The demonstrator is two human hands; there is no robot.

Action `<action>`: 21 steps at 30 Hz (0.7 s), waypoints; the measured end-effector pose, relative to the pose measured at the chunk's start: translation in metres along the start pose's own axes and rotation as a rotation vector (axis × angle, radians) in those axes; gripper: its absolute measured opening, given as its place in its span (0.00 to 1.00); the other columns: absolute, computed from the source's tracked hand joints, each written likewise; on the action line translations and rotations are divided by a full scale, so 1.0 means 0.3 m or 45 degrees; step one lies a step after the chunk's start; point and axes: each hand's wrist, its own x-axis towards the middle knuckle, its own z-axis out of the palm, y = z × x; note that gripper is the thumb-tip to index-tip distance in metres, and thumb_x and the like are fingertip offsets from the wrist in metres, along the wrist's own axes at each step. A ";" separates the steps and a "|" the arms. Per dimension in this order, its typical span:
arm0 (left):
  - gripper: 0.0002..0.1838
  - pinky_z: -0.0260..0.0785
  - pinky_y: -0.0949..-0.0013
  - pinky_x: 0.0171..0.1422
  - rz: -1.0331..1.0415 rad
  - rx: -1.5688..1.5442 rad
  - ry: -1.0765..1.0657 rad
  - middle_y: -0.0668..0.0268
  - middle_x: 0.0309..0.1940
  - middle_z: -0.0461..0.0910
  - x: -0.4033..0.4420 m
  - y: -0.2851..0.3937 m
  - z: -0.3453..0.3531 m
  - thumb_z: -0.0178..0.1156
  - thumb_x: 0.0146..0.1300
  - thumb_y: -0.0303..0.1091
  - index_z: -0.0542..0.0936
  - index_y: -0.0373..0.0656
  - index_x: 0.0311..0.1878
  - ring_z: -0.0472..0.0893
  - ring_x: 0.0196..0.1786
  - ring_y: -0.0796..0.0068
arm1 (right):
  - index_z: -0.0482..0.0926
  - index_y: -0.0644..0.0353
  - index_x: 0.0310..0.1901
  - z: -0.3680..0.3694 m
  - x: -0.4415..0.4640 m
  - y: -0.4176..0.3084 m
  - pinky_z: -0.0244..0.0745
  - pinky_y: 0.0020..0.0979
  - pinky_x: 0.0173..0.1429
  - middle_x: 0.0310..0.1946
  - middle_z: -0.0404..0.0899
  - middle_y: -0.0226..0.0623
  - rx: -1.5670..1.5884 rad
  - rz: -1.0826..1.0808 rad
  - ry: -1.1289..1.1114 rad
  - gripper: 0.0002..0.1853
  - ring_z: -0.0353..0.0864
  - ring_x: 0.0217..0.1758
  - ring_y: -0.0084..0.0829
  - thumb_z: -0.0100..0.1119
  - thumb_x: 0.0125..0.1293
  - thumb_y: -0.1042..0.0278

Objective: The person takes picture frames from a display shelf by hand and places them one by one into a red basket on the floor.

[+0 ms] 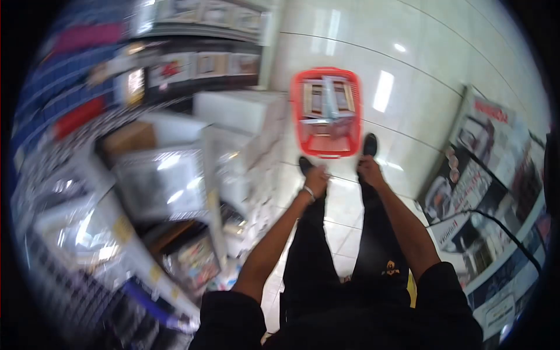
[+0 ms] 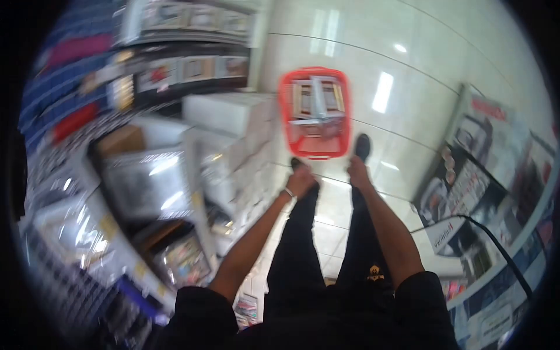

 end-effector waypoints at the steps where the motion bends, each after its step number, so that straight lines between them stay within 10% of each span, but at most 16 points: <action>1: 0.10 0.70 0.59 0.43 -0.134 -0.283 0.000 0.51 0.32 0.76 -0.181 0.069 -0.025 0.53 0.58 0.34 0.73 0.41 0.41 0.77 0.39 0.51 | 0.70 0.62 0.46 -0.009 0.000 0.019 0.74 0.30 0.36 0.33 0.77 0.38 -0.823 -0.311 0.146 0.17 0.78 0.32 0.29 0.58 0.54 0.69; 2: 0.12 0.70 0.60 0.46 -0.194 -0.261 -0.040 0.53 0.34 0.77 -0.335 0.106 -0.052 0.54 0.58 0.36 0.73 0.44 0.44 0.78 0.42 0.54 | 0.71 0.59 0.46 -0.019 0.003 0.075 0.74 0.29 0.35 0.34 0.77 0.36 -0.544 -0.231 0.169 0.17 0.78 0.33 0.28 0.58 0.54 0.67; 3: 0.21 0.69 0.64 0.52 -0.438 -0.381 -0.114 0.56 0.43 0.78 -0.493 0.183 -0.123 0.59 0.57 0.45 0.73 0.41 0.49 0.78 0.46 0.62 | 0.72 0.56 0.47 -0.083 0.014 0.004 0.75 0.28 0.36 0.34 0.77 0.33 0.157 0.426 -0.170 0.16 0.78 0.34 0.26 0.59 0.56 0.66; 5: 0.22 0.70 0.66 0.50 -0.390 -0.460 -0.123 0.58 0.41 0.80 -0.727 0.237 -0.214 0.62 0.56 0.46 0.75 0.41 0.49 0.79 0.44 0.67 | 0.72 0.53 0.49 -0.109 -0.095 -0.234 0.73 0.22 0.37 0.32 0.75 0.28 0.449 0.457 0.038 0.15 0.76 0.33 0.24 0.57 0.61 0.64; 8: 0.19 0.71 0.68 0.44 -0.485 -0.562 0.098 0.60 0.34 0.81 -0.943 0.338 -0.430 0.63 0.56 0.42 0.76 0.41 0.46 0.79 0.38 0.74 | 0.67 0.55 0.56 -0.179 -0.204 -0.410 0.70 0.41 0.48 0.44 0.74 0.33 0.398 0.484 0.050 0.23 0.75 0.45 0.32 0.55 0.61 0.54; 17: 0.17 0.70 0.70 0.51 -0.172 -0.233 0.801 0.67 0.43 0.79 -1.576 0.666 -1.295 0.60 0.59 0.39 0.76 0.44 0.50 0.78 0.45 0.76 | 0.70 0.52 0.52 -0.515 -0.347 -0.416 0.70 0.39 0.48 0.45 0.73 0.32 0.492 0.604 0.242 0.19 0.73 0.49 0.33 0.54 0.61 0.57; 21: 0.18 0.71 0.63 0.48 -0.391 0.339 1.703 0.56 0.40 0.79 -1.807 0.434 -1.583 0.62 0.54 0.33 0.74 0.38 0.48 0.79 0.44 0.65 | 0.70 0.52 0.51 -0.538 -0.465 -0.439 0.69 0.40 0.51 0.44 0.73 0.32 0.596 0.664 0.362 0.18 0.72 0.50 0.33 0.55 0.60 0.58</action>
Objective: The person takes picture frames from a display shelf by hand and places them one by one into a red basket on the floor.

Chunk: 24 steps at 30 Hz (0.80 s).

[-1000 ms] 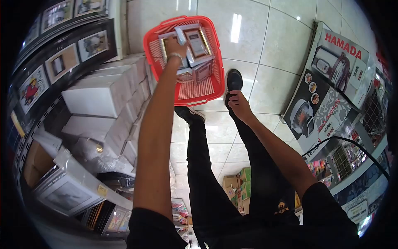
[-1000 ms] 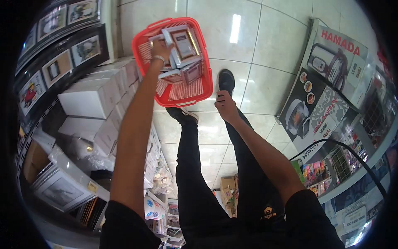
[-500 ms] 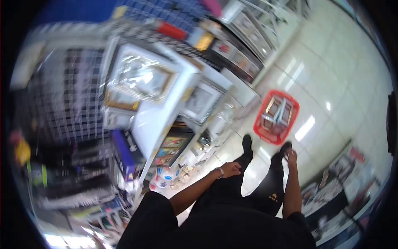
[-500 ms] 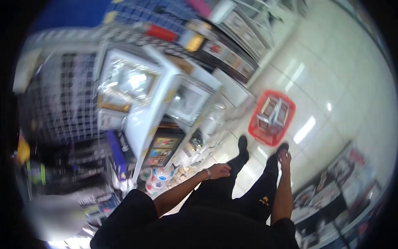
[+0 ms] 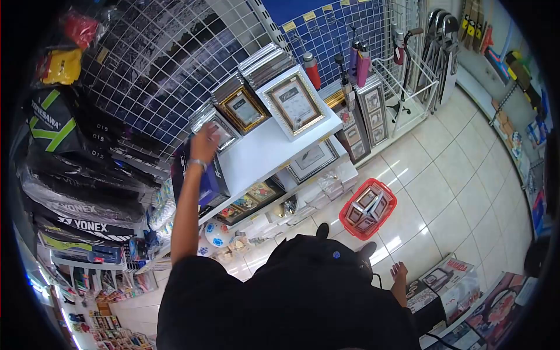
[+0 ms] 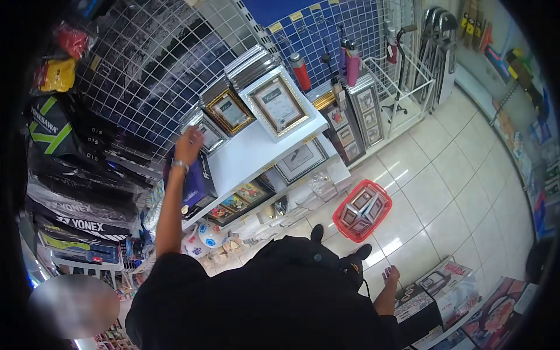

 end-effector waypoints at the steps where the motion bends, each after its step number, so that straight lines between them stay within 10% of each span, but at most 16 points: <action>1: 0.21 0.71 0.61 0.51 -0.046 0.227 0.170 0.53 0.45 0.77 0.045 -0.078 -0.018 0.63 0.53 0.31 0.73 0.35 0.50 0.78 0.49 0.60 | 0.70 0.52 0.51 -0.011 -0.015 0.017 0.69 0.40 0.51 0.44 0.73 0.32 -0.003 -0.016 0.012 0.18 0.72 0.50 0.33 0.55 0.60 0.58; 8: 0.38 0.55 0.53 0.68 -0.159 0.591 0.047 0.45 0.61 0.61 0.115 -0.284 0.056 0.67 0.48 0.42 0.64 0.37 0.61 0.58 0.65 0.42 | 0.69 0.51 0.51 -0.015 -0.242 0.150 0.67 0.40 0.54 0.48 0.69 0.32 0.151 -0.003 -0.080 0.18 0.70 0.53 0.33 0.56 0.60 0.60; 14: 0.40 0.51 0.53 0.68 0.181 0.757 -0.232 0.45 0.57 0.68 0.127 -0.447 0.122 0.65 0.47 0.50 0.65 0.39 0.62 0.61 0.65 0.47 | 0.64 0.62 0.56 -0.153 -0.311 0.384 0.70 0.42 0.57 0.55 0.67 0.43 0.140 -0.075 -0.200 0.20 0.69 0.58 0.42 0.48 0.66 0.63; 15: 0.42 0.49 0.54 0.70 0.163 0.678 -0.454 0.43 0.60 0.64 0.126 -0.347 0.069 0.63 0.48 0.55 0.65 0.36 0.62 0.61 0.65 0.47 | 0.64 0.62 0.56 -0.195 -0.285 0.455 0.69 0.43 0.56 0.54 0.67 0.45 -0.171 -0.441 -0.312 0.23 0.69 0.57 0.43 0.48 0.65 0.56; 17: 0.43 0.53 0.53 0.67 0.136 0.952 -0.140 0.41 0.57 0.65 0.148 -0.497 0.149 0.65 0.49 0.52 0.63 0.30 0.60 0.63 0.62 0.47 | 0.66 0.61 0.55 -0.214 -0.355 0.482 0.68 0.46 0.55 0.49 0.70 0.45 0.396 -0.161 -0.388 0.32 0.72 0.53 0.42 0.54 0.59 0.42; 24: 0.36 0.57 0.49 0.60 0.152 0.937 0.068 0.50 0.53 0.70 0.172 -0.503 0.133 0.67 0.48 0.44 0.66 0.36 0.58 0.67 0.57 0.51 | 0.71 0.56 0.48 -0.014 -0.431 0.337 0.72 0.38 0.51 0.44 0.72 0.35 0.117 -0.052 0.135 0.16 0.75 0.47 0.34 0.56 0.60 0.59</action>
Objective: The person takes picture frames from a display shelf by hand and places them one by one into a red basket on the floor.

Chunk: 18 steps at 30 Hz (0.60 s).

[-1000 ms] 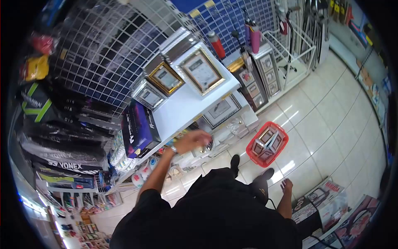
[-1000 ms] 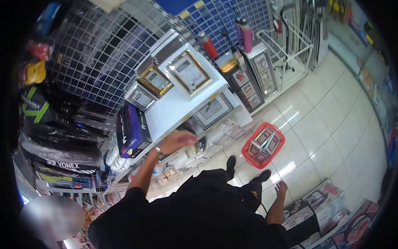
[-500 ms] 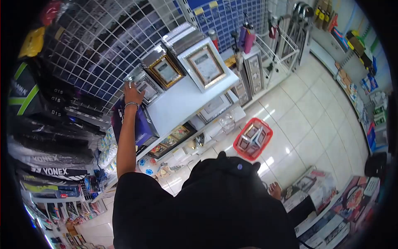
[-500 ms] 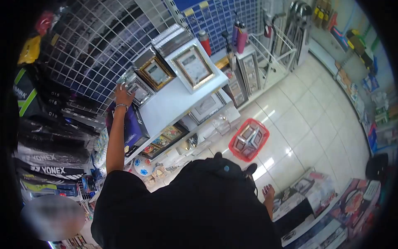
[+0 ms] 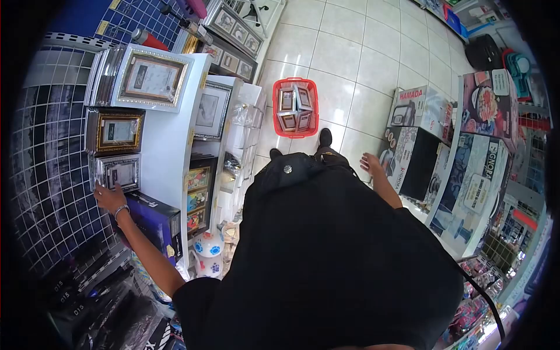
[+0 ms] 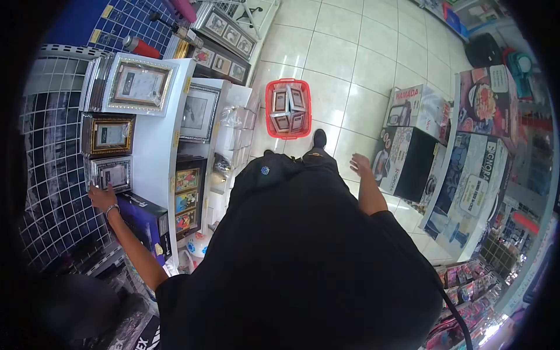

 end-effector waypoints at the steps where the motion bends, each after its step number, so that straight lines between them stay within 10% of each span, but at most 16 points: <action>1: 0.31 0.58 0.48 0.59 -0.050 0.037 0.035 0.54 0.51 0.72 0.004 -0.013 0.008 0.67 0.49 0.41 0.69 0.39 0.55 0.68 0.57 0.53 | 0.71 0.56 0.48 0.015 -0.009 -0.015 0.72 0.38 0.51 0.44 0.72 0.35 0.001 0.008 0.002 0.16 0.75 0.47 0.34 0.56 0.60 0.59; 8: 0.20 0.72 0.63 0.42 0.063 -0.487 0.105 0.58 0.36 0.80 -0.080 0.023 -0.116 0.69 0.47 0.28 0.74 0.42 0.44 0.80 0.39 0.58 | 0.72 0.53 0.46 0.057 -0.049 -0.029 0.70 0.40 0.50 0.42 0.73 0.33 -0.110 -0.053 0.011 0.14 0.75 0.45 0.32 0.55 0.60 0.61; 18: 0.17 0.71 0.68 0.51 0.011 -0.874 0.221 0.55 0.43 0.79 -0.186 0.095 -0.364 0.61 0.57 0.23 0.73 0.35 0.50 0.79 0.46 0.64 | 0.73 0.53 0.44 -0.001 -0.055 -0.014 0.69 0.40 0.50 0.42 0.73 0.31 -0.216 0.073 0.037 0.13 0.74 0.46 0.33 0.56 0.58 0.62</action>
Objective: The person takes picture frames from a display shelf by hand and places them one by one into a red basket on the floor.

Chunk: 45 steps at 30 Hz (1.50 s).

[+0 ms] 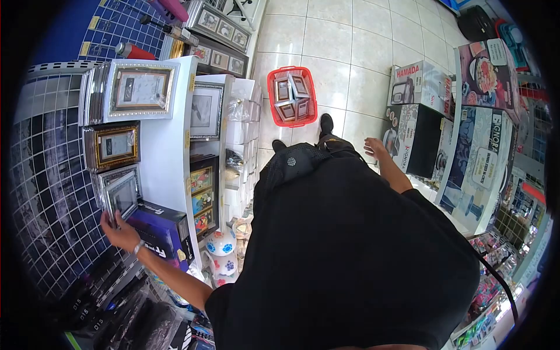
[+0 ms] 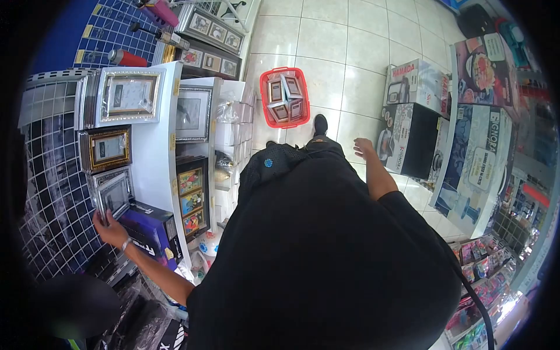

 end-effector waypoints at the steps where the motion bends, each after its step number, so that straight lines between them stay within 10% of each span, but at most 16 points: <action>1: 0.16 0.70 0.68 0.52 0.033 -0.028 0.012 0.56 0.44 0.79 -0.001 0.055 -0.042 0.61 0.57 0.24 0.74 0.35 0.50 0.79 0.46 0.65 | 0.73 0.53 0.44 0.000 0.000 -0.013 0.69 0.40 0.50 0.42 0.73 0.31 0.006 0.000 0.002 0.13 0.74 0.46 0.33 0.56 0.58 0.62; 10: 0.16 0.68 0.70 0.53 0.006 -0.532 -0.088 0.56 0.45 0.76 -0.103 0.614 -0.286 0.60 0.57 0.23 0.74 0.31 0.50 0.76 0.46 0.69 | 0.67 0.55 0.55 0.184 -0.029 -0.376 0.70 0.37 0.50 0.48 0.75 0.38 0.004 -0.538 0.021 0.23 0.74 0.49 0.34 0.58 0.57 0.63; 15: 0.19 0.69 0.71 0.51 0.357 -0.827 -0.691 0.59 0.41 0.77 -0.115 0.906 -0.030 0.63 0.50 0.18 0.76 0.33 0.48 0.76 0.46 0.71 | 0.61 0.57 0.63 0.390 -0.499 -0.726 0.63 0.37 0.63 0.57 0.69 0.39 -0.081 -0.760 -1.041 0.31 0.68 0.61 0.31 0.60 0.60 0.60; 21: 0.16 0.68 0.74 0.49 0.045 -1.338 -1.145 0.62 0.39 0.79 -0.278 1.107 0.565 0.65 0.53 0.27 0.77 0.36 0.45 0.77 0.42 0.76 | 0.57 0.59 0.65 0.495 -0.655 -0.812 0.60 0.34 0.66 0.61 0.65 0.38 -0.294 -0.714 -1.753 0.38 0.64 0.64 0.29 0.65 0.54 0.70; 30: 0.32 0.70 0.71 0.50 -0.670 -1.149 -1.245 0.61 0.45 0.76 -0.821 1.050 1.355 0.72 0.47 0.36 0.70 0.40 0.55 0.77 0.45 0.74 | 0.71 0.62 0.53 0.545 0.160 -0.495 0.72 0.29 0.49 0.43 0.77 0.39 -0.501 -0.842 -1.061 0.19 0.75 0.46 0.25 0.59 0.60 0.70; 35: 0.67 0.60 0.56 0.65 -0.707 0.125 -2.157 0.41 0.63 0.58 -1.422 0.691 1.450 0.73 0.23 0.65 0.53 0.40 0.68 0.61 0.66 0.46 | 0.73 0.60 0.51 0.679 0.638 -0.357 0.73 0.31 0.43 0.38 0.80 0.42 -0.413 -0.674 -0.503 0.19 0.79 0.42 0.30 0.61 0.56 0.70; 37: 0.60 0.62 0.51 0.63 -0.453 0.770 -2.361 0.42 0.62 0.58 -1.468 0.765 1.429 0.71 0.31 0.61 0.54 0.45 0.68 0.61 0.64 0.43 | 0.73 0.65 0.46 0.802 0.832 -0.330 0.70 0.28 0.42 0.30 0.76 0.32 -0.469 -1.144 -0.145 0.14 0.74 0.33 0.24 0.59 0.58 0.72; 45: 0.36 0.70 0.51 0.50 -0.402 0.624 -1.957 0.49 0.48 0.69 -1.508 0.606 1.618 0.63 0.46 0.50 0.66 0.40 0.55 0.72 0.49 0.48 | 0.73 0.68 0.41 1.305 1.263 -0.409 0.71 0.41 0.41 0.30 0.78 0.53 -0.441 -1.037 -0.061 0.19 0.78 0.37 0.50 0.64 0.50 0.67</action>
